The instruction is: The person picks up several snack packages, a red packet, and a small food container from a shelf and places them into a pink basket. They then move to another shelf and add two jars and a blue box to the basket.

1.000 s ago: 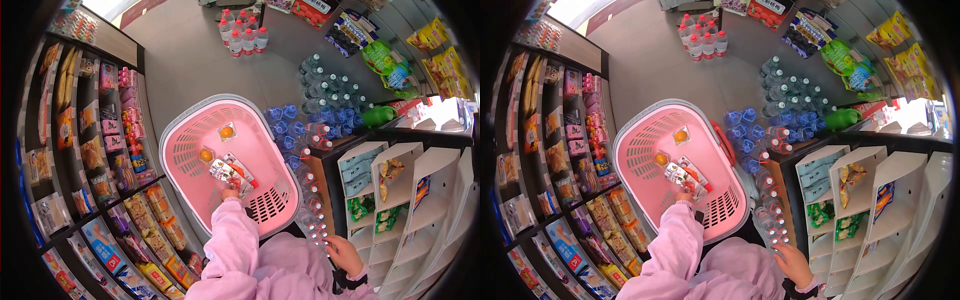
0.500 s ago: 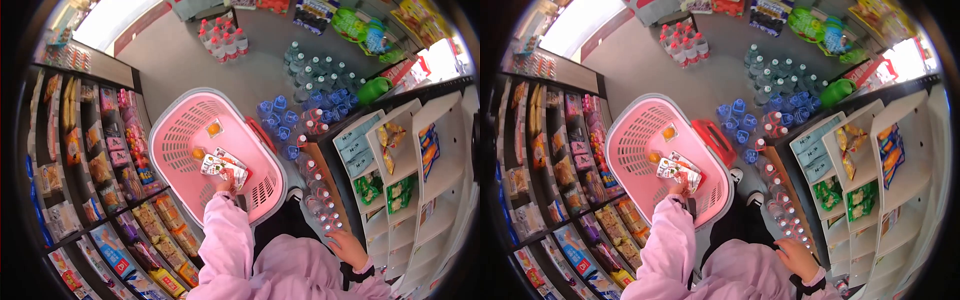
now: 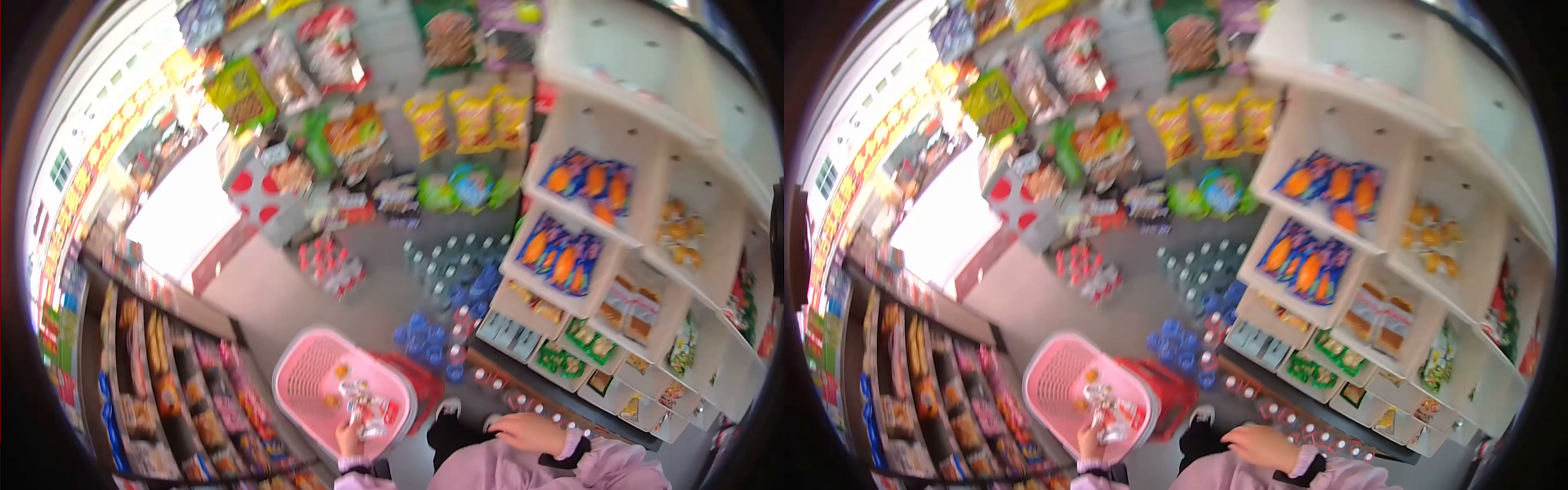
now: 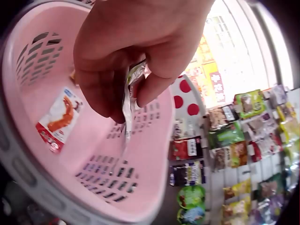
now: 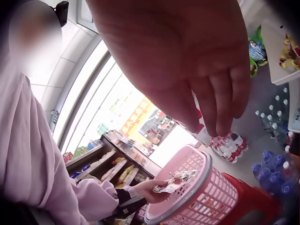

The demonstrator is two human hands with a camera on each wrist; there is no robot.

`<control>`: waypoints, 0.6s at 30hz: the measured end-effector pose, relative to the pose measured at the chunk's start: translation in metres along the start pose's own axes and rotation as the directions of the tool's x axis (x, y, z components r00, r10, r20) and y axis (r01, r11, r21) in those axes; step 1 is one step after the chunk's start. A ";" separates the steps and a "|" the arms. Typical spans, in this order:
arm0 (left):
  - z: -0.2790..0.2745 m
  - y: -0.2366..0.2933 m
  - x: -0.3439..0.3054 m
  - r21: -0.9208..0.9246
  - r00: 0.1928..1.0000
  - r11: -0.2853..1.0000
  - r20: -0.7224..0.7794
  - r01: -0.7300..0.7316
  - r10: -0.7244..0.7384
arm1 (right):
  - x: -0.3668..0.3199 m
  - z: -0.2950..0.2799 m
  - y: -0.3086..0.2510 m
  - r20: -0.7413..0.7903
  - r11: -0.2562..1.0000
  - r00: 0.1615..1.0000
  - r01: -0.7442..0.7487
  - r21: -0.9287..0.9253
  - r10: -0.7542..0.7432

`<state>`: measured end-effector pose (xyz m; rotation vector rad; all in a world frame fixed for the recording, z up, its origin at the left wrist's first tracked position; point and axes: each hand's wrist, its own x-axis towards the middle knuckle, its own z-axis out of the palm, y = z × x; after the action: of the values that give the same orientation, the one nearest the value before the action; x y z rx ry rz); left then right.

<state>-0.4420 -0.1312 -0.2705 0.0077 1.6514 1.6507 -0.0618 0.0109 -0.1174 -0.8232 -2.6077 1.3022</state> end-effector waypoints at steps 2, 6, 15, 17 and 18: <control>0.027 0.028 -0.037 -0.066 0.990 0.990 0.057 -0.125 0.128 | 0.002 -0.010 -0.011 -0.061 0.994 0.993 0.101 0.032 -0.099; 0.114 0.116 -0.147 -0.067 0.943 0.970 0.228 -0.232 0.241 | 0.000 -0.032 -0.039 -0.211 0.945 0.922 0.327 -0.024 -0.325; 0.278 0.228 -0.227 -0.236 0.590 0.841 0.621 -0.487 0.516 | -0.029 -0.163 -0.134 -0.363 0.676 0.674 0.278 -0.683 -0.643; 0.314 0.247 -0.243 -0.309 0.495 0.858 0.715 -0.411 0.495 | -0.034 -0.194 -0.150 -0.377 0.594 0.591 0.223 -0.773 -0.713; 0.331 0.258 -0.254 -0.317 0.461 0.871 0.751 -0.375 0.472 | -0.037 -0.208 -0.157 -0.375 0.567 0.575 0.196 -0.800 -0.727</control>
<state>-0.2265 0.0574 0.1283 1.0774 0.8349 1.6799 -0.0272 0.0630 0.1386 -0.3823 -2.3219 -0.2129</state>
